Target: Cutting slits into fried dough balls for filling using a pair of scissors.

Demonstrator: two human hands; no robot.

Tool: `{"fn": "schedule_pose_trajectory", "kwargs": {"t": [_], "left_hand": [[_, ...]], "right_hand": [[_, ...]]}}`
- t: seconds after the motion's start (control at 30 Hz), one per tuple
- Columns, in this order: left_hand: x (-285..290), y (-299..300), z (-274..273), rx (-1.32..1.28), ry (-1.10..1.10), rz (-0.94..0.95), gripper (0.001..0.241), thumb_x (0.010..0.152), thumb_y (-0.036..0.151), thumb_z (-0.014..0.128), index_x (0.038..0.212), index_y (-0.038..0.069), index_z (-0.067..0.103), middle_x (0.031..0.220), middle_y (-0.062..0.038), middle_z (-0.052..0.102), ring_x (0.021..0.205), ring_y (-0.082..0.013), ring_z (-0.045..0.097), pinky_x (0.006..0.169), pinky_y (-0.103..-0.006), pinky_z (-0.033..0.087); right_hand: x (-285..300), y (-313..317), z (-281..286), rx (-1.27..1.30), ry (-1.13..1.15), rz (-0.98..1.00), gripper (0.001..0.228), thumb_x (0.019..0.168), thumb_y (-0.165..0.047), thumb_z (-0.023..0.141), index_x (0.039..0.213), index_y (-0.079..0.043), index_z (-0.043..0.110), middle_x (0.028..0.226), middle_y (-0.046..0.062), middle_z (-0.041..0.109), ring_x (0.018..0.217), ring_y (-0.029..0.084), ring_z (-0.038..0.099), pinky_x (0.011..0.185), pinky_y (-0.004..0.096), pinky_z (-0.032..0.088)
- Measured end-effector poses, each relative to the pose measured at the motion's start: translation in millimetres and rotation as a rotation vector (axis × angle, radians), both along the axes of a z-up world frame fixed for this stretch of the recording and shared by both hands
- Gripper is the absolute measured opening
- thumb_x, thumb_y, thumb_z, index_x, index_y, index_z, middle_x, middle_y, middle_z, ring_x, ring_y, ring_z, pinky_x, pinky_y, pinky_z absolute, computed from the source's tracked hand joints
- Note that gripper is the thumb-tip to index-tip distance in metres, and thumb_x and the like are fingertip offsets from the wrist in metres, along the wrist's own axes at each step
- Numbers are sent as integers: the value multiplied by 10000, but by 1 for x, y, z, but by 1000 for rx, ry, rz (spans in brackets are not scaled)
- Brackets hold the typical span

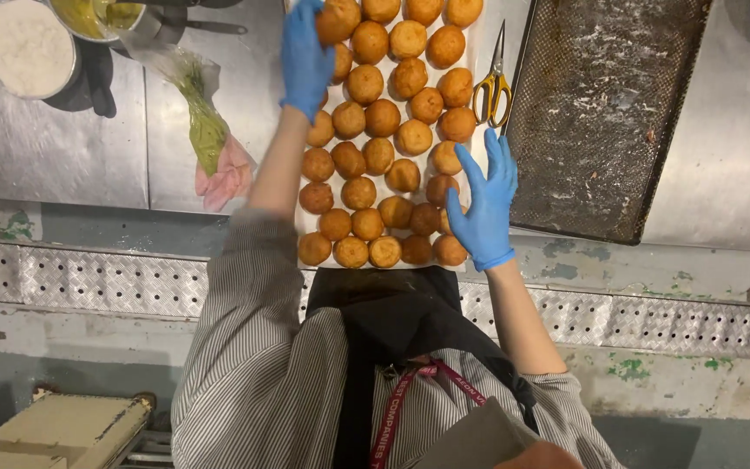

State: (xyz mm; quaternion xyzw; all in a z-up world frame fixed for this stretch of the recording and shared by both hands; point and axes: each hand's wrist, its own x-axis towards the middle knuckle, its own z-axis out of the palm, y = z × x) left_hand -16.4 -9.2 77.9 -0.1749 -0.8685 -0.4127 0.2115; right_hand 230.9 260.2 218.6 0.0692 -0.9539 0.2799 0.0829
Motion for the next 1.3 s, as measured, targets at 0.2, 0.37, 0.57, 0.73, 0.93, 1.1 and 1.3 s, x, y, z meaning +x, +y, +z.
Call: {"fn": "schedule_pose_trajectory", "kwargs": {"t": [0.2,0.37,0.57,0.73,0.93,1.1,1.3], "left_hand": [[-112,-39,-133,-339,-314,100,608,744,-14,779,1306,117,588,1312,-167,555,1216,-397,554,1025,-438,524],[-126,-3,-110,-494,-379,79,571,780,139,842,1309,136,629,1316,-140,584,1232,-373,572,1052,-455,517],[-107,26,-79,-516,-351,160,652,712,67,820,1317,110,582,1263,-176,573,1153,-399,569,982,-479,487],[6,39,35,275,-145,-254,681,864,-9,806,1425,100,435,1392,-99,525,1363,-346,555,1199,-404,466],[132,66,134,200,-39,-388,685,797,-1,840,1402,113,541,1457,-111,495,1383,-329,532,1186,-405,484],[163,57,145,207,44,-326,602,770,9,863,1290,106,577,1344,-77,580,1309,-316,574,1132,-427,490],[174,56,142,175,108,-272,496,802,7,852,1224,90,604,1284,-78,614,1239,-303,611,1050,-402,543]], "right_hand": [[21,35,-26,1,-71,-103,624,888,-158,710,1493,-177,556,1670,210,286,1556,449,246,1268,572,205],[24,49,-34,-49,-105,-224,606,877,-152,724,1461,-183,567,1660,205,300,1541,436,275,1253,557,230],[11,42,-17,-66,-56,-161,597,893,-160,734,1465,-177,564,1644,190,316,1527,425,291,1248,546,231],[7,38,-9,-84,-7,-179,611,912,-141,718,1494,-181,536,1601,149,383,1498,374,369,1242,526,272],[-26,-5,41,-105,110,37,559,929,-102,718,1462,-201,580,1605,169,426,1504,397,376,1266,525,306],[-26,-27,63,189,209,133,619,811,-64,726,1396,-254,662,1547,171,453,1480,431,358,1231,604,272],[-29,-36,59,241,185,193,523,761,-11,702,1242,-214,709,1597,151,436,1522,443,317,1253,651,246]]}}
